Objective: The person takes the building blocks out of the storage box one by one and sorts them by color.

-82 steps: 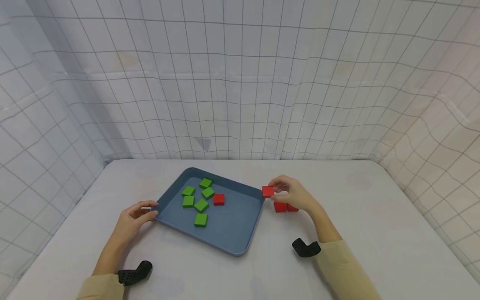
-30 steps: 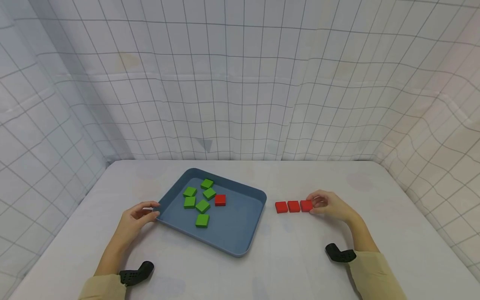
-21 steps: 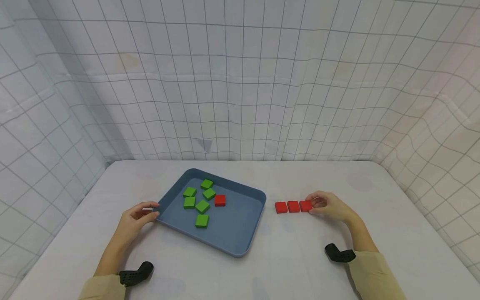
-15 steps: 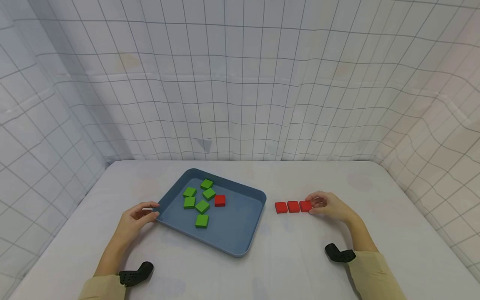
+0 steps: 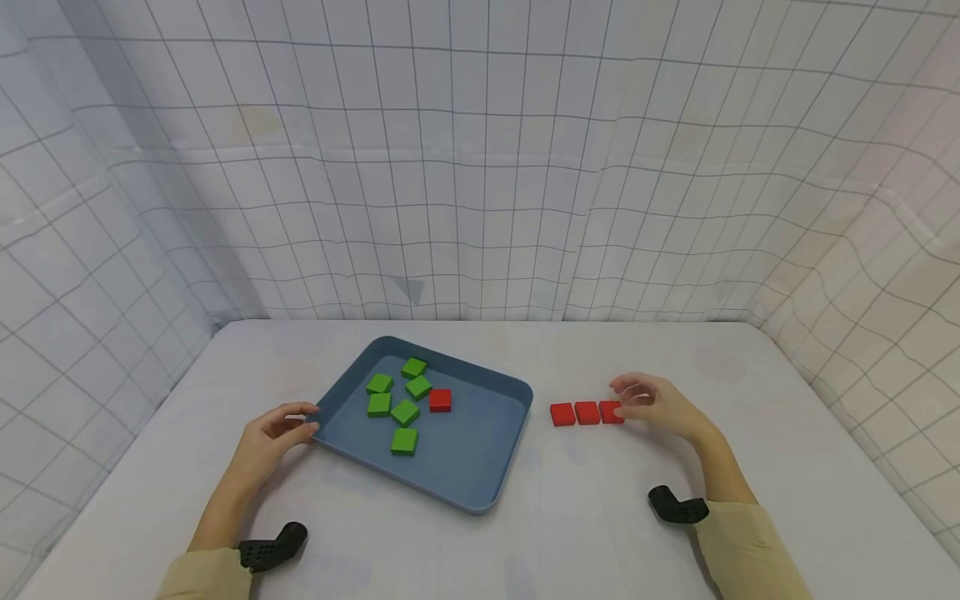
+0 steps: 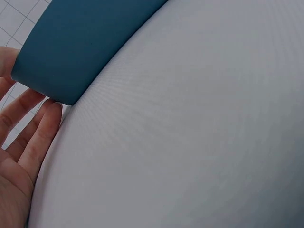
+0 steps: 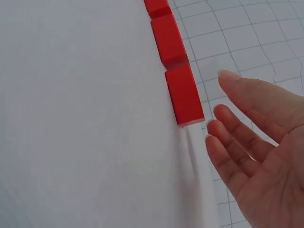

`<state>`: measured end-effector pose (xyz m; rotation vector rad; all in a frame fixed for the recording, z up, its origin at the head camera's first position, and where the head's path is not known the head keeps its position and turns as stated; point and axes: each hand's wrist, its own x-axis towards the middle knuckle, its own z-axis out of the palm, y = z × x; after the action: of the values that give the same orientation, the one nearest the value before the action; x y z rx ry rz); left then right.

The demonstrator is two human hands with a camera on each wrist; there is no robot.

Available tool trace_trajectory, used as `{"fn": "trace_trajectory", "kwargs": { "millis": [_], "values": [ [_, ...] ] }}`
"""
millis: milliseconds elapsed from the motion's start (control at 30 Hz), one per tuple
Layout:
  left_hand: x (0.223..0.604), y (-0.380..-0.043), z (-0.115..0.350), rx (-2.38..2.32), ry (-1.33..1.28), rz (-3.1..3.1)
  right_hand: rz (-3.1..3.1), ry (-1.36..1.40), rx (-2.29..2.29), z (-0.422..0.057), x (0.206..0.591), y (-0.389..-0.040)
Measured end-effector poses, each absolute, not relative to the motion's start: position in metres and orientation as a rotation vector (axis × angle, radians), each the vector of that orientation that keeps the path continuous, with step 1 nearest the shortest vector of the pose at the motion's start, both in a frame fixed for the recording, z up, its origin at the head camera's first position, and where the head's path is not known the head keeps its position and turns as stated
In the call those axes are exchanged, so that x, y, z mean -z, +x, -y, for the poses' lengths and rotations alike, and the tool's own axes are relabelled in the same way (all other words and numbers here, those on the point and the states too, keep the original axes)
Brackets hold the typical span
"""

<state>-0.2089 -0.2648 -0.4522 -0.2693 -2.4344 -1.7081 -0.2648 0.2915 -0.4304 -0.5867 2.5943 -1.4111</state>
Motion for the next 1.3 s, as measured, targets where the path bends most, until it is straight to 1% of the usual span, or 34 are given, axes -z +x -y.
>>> {"fn": "trace_trajectory", "kwargs": {
  "millis": [300, 467, 733, 967, 1133, 1300],
  "values": [
    [0.452, -0.210, 0.265, 1.713, -0.282, 2.424, -2.645, -0.709, 1.526, -0.262, 0.425, -0.271],
    [0.452, -0.211, 0.265, 1.713, -0.301, 2.406, -2.637, -0.707, 1.547, -0.238, 0.423, -0.274],
    [0.453, -0.210, 0.265, 1.717, -0.300, 2.407, -2.566, -0.743, 1.595, -0.189, 0.392, -0.260],
    [0.453, -0.209, 0.265, 1.696, -0.271, 2.430, -2.471, -0.793, 1.620, -0.157, 0.384, -0.258],
    [0.453, -0.208, 0.266, 1.673, -0.236, 2.465, -2.423, -0.889, 1.623, -0.139, 0.389, -0.263],
    [0.452, -0.208, 0.266, 1.686, -0.227, 2.462, -2.423, -0.943, 1.590, -0.126, 0.409, -0.278]
  ]
}}
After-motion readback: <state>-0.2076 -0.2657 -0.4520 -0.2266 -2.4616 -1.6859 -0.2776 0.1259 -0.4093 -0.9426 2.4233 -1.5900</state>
